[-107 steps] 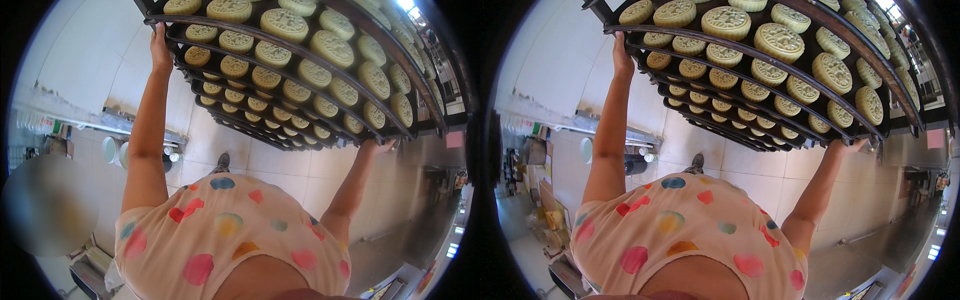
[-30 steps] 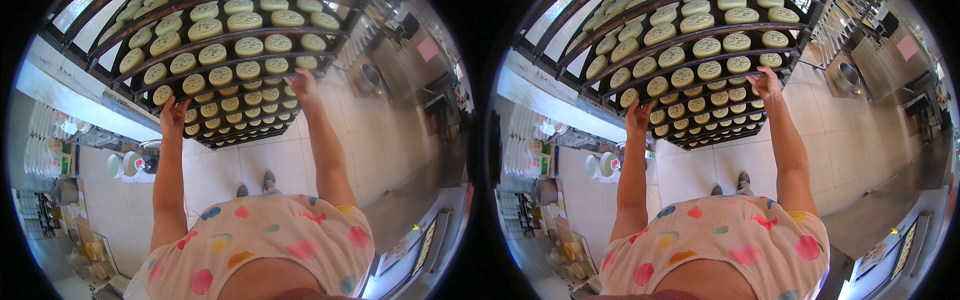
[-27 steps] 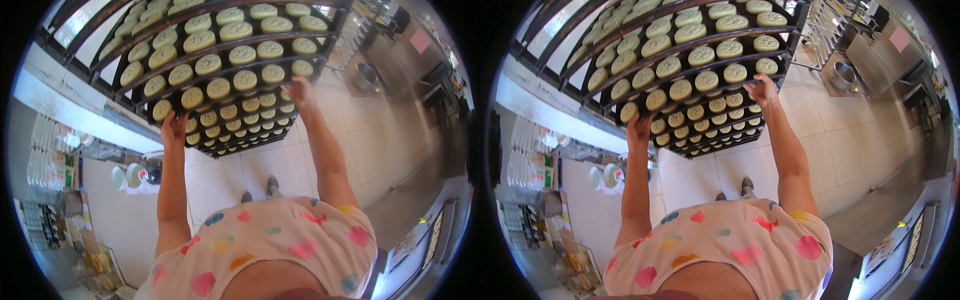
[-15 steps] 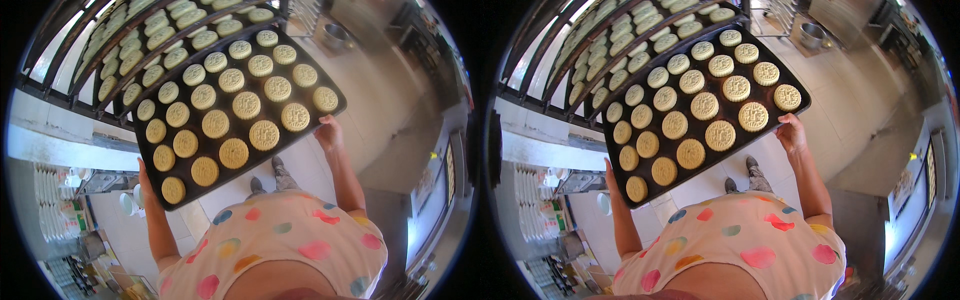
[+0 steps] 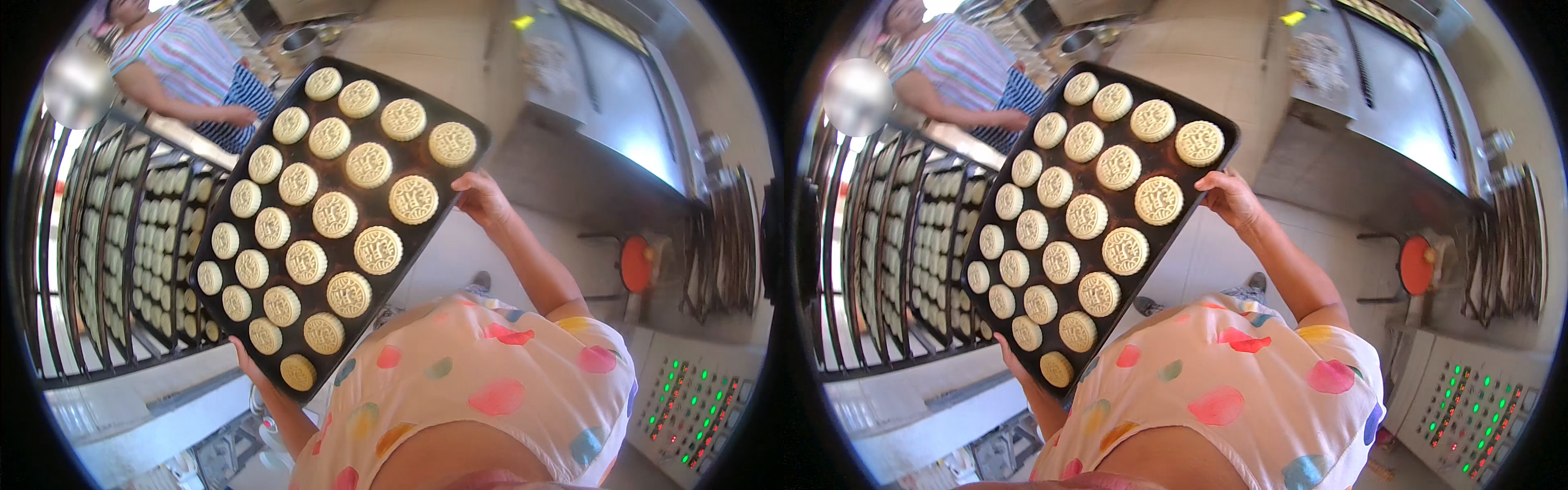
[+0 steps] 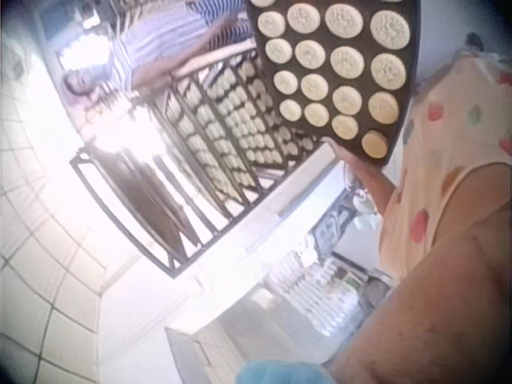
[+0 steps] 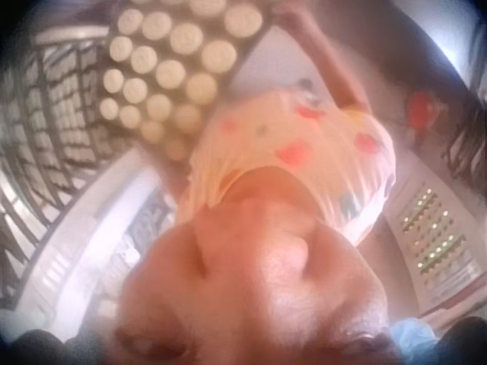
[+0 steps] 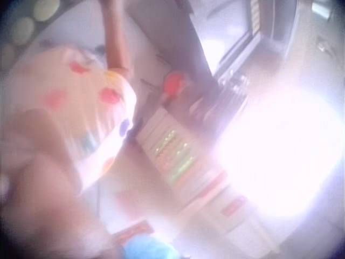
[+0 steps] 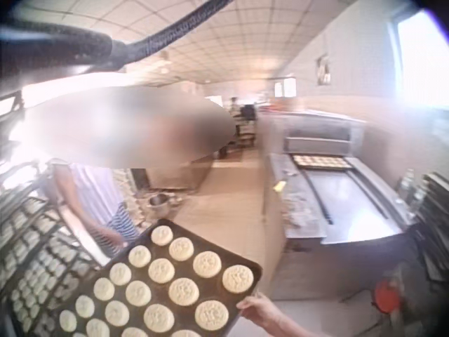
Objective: The person picks up a tray of cookies from a table, carries it across the room, and slides it onto a tall metal rack. The person then picks up another tray from the table and places it onto the rack, repeating this action with several trays.
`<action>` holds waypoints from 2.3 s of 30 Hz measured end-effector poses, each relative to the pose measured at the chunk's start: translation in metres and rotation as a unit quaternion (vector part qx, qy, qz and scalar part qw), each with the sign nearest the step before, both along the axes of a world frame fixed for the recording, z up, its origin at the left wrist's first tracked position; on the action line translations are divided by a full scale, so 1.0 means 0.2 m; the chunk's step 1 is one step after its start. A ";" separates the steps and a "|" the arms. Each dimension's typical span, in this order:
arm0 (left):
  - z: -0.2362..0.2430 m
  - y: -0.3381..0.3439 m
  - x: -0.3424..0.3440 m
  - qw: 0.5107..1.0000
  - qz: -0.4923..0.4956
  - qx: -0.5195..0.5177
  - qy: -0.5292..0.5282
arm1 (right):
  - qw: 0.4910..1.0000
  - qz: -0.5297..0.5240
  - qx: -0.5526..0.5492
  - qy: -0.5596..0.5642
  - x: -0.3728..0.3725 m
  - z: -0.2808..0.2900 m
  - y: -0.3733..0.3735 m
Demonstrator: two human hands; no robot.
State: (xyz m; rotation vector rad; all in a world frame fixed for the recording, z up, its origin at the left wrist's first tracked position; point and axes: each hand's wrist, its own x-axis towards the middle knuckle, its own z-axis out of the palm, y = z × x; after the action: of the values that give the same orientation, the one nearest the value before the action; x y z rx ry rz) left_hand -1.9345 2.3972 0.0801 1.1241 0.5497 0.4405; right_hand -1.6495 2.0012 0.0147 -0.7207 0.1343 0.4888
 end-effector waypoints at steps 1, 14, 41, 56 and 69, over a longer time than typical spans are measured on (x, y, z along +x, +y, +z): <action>-0.01 -0.15 0.16 0.999 -0.038 -0.020 -0.024 | 0.999 -0.041 -0.021 0.012 0.03 -0.03 -0.20; -0.35 -1.25 1.94 0.914 -0.404 -0.041 0.024 | 0.887 -0.456 0.040 0.060 -0.36 -0.38 -1.82; -0.24 -1.55 2.27 0.836 -0.529 -0.134 0.053 | 0.841 -0.538 -0.042 -0.021 -0.46 -0.10 -1.75; -0.17 -1.61 2.29 0.878 -0.417 0.143 0.189 | 0.883 -0.464 -0.019 0.069 -0.40 -0.13 -1.86; -0.45 -1.44 2.05 0.894 -0.372 0.176 0.176 | 0.910 0.025 -0.391 0.133 -0.32 0.32 -1.70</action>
State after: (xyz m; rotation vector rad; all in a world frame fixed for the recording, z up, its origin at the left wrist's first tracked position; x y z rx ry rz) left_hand -1.5253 2.1086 -0.0091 1.6759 0.3116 -0.3590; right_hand -1.7141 1.6609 0.0777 -1.4448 0.5941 0.5825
